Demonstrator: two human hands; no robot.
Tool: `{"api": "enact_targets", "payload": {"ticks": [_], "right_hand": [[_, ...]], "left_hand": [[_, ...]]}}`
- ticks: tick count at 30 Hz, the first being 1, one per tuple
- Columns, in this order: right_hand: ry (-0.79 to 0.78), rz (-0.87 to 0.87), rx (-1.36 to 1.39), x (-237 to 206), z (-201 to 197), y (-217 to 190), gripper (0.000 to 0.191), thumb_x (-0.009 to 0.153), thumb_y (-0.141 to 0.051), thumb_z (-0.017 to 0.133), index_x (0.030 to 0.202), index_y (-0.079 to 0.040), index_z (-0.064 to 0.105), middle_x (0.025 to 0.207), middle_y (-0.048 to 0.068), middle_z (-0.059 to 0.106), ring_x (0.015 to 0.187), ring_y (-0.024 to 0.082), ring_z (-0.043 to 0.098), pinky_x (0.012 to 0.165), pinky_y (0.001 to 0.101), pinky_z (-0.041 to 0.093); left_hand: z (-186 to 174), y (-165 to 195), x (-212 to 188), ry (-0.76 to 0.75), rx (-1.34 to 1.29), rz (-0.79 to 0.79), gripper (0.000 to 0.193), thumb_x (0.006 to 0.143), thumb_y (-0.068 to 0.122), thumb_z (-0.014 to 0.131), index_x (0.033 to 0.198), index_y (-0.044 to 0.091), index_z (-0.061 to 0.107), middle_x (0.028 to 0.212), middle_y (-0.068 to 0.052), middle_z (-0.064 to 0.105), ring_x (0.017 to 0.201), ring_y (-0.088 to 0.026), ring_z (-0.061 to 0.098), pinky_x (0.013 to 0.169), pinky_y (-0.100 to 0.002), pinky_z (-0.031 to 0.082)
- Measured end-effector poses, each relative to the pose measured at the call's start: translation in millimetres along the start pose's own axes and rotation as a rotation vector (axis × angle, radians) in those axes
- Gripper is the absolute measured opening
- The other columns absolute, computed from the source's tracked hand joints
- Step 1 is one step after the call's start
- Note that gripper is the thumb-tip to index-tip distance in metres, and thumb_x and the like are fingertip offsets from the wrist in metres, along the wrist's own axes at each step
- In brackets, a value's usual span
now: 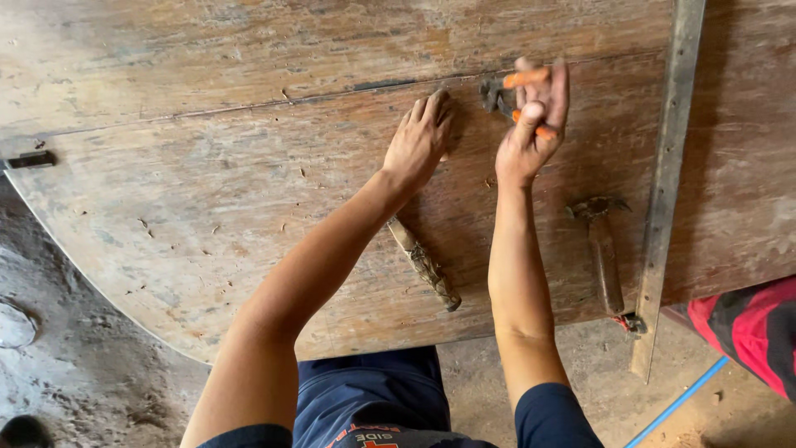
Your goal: The person hammers nails into a large wooden board laid across a workbench, using a claw hammer to drive nails flush into the wood. They reposition nails and continue hammering along the board, at one point picking up nails from the bench and floor.
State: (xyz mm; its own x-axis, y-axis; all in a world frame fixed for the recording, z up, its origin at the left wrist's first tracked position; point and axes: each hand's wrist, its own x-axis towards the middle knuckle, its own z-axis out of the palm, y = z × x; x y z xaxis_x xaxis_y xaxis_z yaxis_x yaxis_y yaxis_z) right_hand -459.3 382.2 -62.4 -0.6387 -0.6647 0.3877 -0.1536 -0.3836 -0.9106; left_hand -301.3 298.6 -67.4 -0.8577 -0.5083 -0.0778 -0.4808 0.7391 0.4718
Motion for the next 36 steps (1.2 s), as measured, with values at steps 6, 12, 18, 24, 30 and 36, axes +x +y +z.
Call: {"api": "enact_targets", "payload": {"ticks": [6,12,18,24,30,36], "right_hand": [[-0.115,-0.062,-0.322,32,10,-12,0.032,0.116,-0.032,0.052,0.120,-0.003,0.064,0.118,0.005,0.059,0.104,0.019,0.062,0.095,0.0367,0.054],[-0.050,-0.077,-0.138,44,24,-6,0.032,0.114,-0.034,0.052,0.118,-0.002,0.049,0.123,0.010,0.057,0.108,0.021,0.059,0.099,0.0406,0.055],[-0.091,-0.040,-0.055,72,23,28,0.038,0.115,-0.038,0.048,0.107,-0.001,0.054,0.084,0.009,0.057,0.068,0.019,0.056,0.061,0.0348,0.052],[-0.097,0.216,-0.014,92,12,49,0.042,0.118,-0.043,0.048,0.106,-0.003,0.051,0.078,0.010,0.055,0.065,0.019,0.052,0.063,0.0345,0.048],[-0.137,0.352,-0.013,96,29,27,0.042,0.119,-0.043,0.048,0.106,-0.004,0.054,0.077,0.010,0.054,0.064,0.018,0.052,0.061,0.0339,0.048],[-0.168,0.236,-0.149,105,28,37,0.040,0.118,-0.045,0.049,0.114,-0.006,0.057,0.087,0.007,0.060,0.071,0.016,0.059,0.059,0.0299,0.047]], "left_hand": [[3,0,2,-0.034,0.056,-0.034,0.074,0.083,0.017,0.074,0.150,0.002,0.046,0.157,-0.019,0.036,0.139,-0.034,0.041,0.116,-0.041,0.038],[12,-3,7,-0.013,0.182,-0.018,0.058,0.089,0.014,0.061,0.146,0.010,0.047,0.154,-0.019,0.037,0.138,-0.035,0.041,0.115,-0.043,0.036],[3,-2,7,-0.094,0.135,-0.011,0.048,0.094,0.010,0.059,0.141,0.005,0.056,0.152,-0.021,0.042,0.139,-0.036,0.041,0.116,-0.045,0.038],[-4,-1,8,-0.044,0.097,-0.029,0.043,0.093,0.014,0.059,0.134,0.001,0.060,0.147,-0.023,0.046,0.135,-0.038,0.044,0.114,-0.049,0.040],[-3,8,6,-0.061,0.188,-0.020,0.045,0.089,0.018,0.058,0.131,0.003,0.062,0.143,-0.022,0.048,0.129,-0.036,0.046,0.107,-0.050,0.041],[-4,2,5,0.010,0.196,0.001,0.034,0.098,0.024,0.053,0.125,0.009,0.066,0.146,-0.024,0.046,0.130,-0.039,0.045,0.109,-0.051,0.042]]}}
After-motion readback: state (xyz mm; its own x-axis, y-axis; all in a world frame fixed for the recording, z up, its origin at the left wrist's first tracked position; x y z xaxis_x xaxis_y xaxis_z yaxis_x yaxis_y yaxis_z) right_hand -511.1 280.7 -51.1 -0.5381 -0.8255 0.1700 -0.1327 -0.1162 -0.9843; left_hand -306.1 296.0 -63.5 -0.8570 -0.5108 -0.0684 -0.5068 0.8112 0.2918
